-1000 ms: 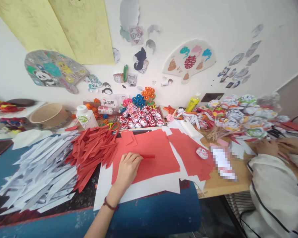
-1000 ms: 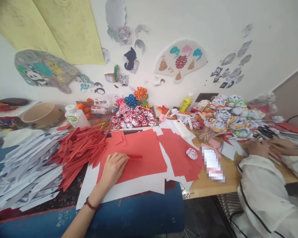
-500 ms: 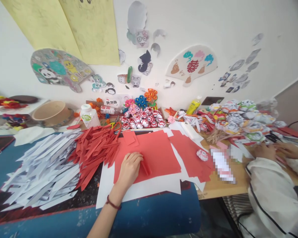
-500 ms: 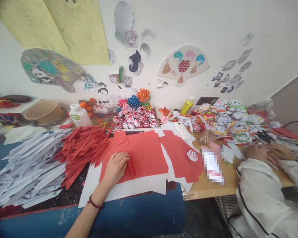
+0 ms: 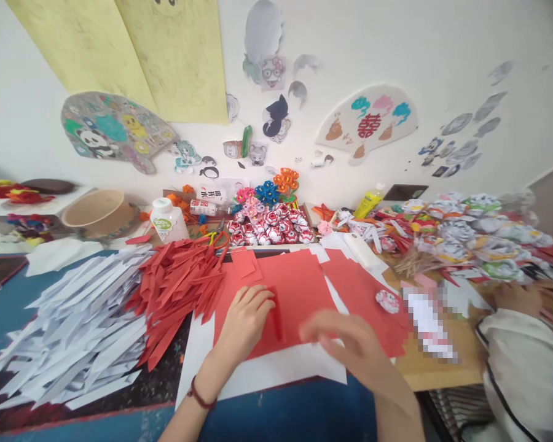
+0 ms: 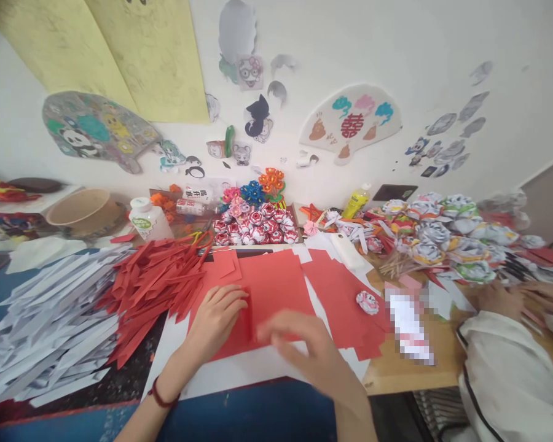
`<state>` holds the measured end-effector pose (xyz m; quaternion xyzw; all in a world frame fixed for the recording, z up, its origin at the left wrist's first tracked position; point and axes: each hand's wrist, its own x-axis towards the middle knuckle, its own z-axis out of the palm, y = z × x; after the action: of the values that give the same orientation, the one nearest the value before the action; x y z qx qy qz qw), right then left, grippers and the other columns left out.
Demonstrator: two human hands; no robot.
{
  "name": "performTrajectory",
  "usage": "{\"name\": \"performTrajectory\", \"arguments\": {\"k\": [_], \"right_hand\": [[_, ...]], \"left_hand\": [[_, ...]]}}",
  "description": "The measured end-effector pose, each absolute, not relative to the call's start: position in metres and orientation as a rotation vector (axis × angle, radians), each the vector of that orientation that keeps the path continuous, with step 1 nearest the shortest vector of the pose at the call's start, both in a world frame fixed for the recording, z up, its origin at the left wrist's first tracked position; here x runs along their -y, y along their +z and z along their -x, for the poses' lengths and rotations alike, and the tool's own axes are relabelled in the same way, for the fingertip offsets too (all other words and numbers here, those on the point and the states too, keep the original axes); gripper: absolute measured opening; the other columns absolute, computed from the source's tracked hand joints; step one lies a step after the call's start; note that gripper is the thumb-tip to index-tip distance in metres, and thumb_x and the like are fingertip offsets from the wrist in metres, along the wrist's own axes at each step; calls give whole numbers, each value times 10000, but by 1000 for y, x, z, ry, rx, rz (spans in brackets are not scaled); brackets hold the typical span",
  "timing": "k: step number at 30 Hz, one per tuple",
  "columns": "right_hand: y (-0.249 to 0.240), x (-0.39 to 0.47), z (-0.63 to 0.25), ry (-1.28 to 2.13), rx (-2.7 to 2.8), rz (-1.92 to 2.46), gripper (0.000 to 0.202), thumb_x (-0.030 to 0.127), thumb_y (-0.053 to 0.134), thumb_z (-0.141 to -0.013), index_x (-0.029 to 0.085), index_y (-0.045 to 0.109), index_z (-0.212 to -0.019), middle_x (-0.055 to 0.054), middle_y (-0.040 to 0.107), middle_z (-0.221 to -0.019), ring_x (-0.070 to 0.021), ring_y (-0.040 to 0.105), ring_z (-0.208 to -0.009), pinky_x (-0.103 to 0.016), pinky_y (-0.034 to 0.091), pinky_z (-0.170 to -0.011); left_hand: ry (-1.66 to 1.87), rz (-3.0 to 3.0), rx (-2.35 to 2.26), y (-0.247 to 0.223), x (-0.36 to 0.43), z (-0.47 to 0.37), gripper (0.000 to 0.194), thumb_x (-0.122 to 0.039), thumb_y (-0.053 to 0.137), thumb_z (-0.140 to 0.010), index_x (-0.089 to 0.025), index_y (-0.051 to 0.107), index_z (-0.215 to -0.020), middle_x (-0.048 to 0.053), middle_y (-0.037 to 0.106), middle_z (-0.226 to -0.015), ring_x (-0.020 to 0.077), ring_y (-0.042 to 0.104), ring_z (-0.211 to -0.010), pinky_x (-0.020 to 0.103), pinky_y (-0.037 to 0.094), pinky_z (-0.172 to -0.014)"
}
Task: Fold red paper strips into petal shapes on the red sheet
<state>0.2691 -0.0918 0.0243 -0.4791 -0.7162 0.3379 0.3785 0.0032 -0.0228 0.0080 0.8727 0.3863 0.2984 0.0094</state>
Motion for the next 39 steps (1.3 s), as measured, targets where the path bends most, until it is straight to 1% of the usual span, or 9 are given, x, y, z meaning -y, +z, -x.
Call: {"name": "performTrajectory", "arguments": {"k": [5,8,11,14,17,20,28,32,39], "right_hand": [[15,1,-198,1011,1626,1394,319,421,661,-847,200,695,-1074,-65,728,-918,-200,679,-792,-313,548,-714],[-2,-19,-191,1245,1584,1340,226,376,633,-841,161,698,-810,-41,690,-703,-169,641,-605,-274,518,-574],[-17,-24,-192,1351,1460,1372,145,285,622,-802,157,672,-757,-13,650,-613,-149,601,-500,-257,497,-502],[-20,-22,-190,1290,1387,1438,103,244,609,-778,164,668,-755,-7,646,-609,-155,609,-502,-250,492,-480],[-16,-19,-184,1172,1388,1499,115,252,604,-790,178,657,-720,-15,669,-647,-164,631,-546,-247,488,-492],[-15,-16,-179,1046,1443,1523,145,238,604,-805,190,631,-671,-12,684,-663,-163,642,-598,-248,482,-558],[-16,-17,-178,823,1656,1646,310,303,564,-896,200,518,-607,13,626,-593,-127,547,-518,-238,351,-511],[-15,-18,-178,625,1775,1843,313,263,579,-888,200,497,-593,15,604,-568,-126,509,-492,-253,306,-511],[-20,-14,-182,495,1838,1772,170,225,547,-938,200,575,-771,8,641,-730,-132,579,-612,-241,363,-559]], "left_hand": [[890,-2762,-1191,8,3,-10,201,-77,464,-922,-179,637,-925,45,701,-1064,226,560,-1074,378,407,-879],[894,-2696,-1202,-4,-6,-9,205,-94,460,-932,-177,643,-893,43,711,-1012,212,577,-1008,364,415,-843],[859,-2601,-1202,-12,-11,-6,255,-62,436,-923,-193,653,-901,32,712,-1049,205,578,-1035,369,403,-878],[818,-2390,-1396,-12,-13,-8,310,-50,405,-914,-230,656,-938,11,710,-1059,202,591,-1029,387,386,-881],[783,-2124,-1624,-9,-14,-14,169,-243,476,-945,-234,627,-1021,27,701,-1020,213,610,-951,367,399,-796],[705,-2050,-1800,-7,-16,-20,228,-397,515,-925,-208,608,-1013,51,685,-953,241,608,-908,371,385,-768],[539,-2127,-1797,-7,-19,-28,222,-235,499,-898,-205,530,-680,-5,616,-721,199,560,-746,330,301,-677],[582,-2189,-1837,-11,-17,-33,193,-206,504,-879,-200,519,-686,2,596,-713,197,558,-743,336,321,-691],[791,-2224,-1700,-24,-12,-31,173,-177,449,-929,-204,619,-912,40,657,-877,190,598,-810,311,450,-713]]}}
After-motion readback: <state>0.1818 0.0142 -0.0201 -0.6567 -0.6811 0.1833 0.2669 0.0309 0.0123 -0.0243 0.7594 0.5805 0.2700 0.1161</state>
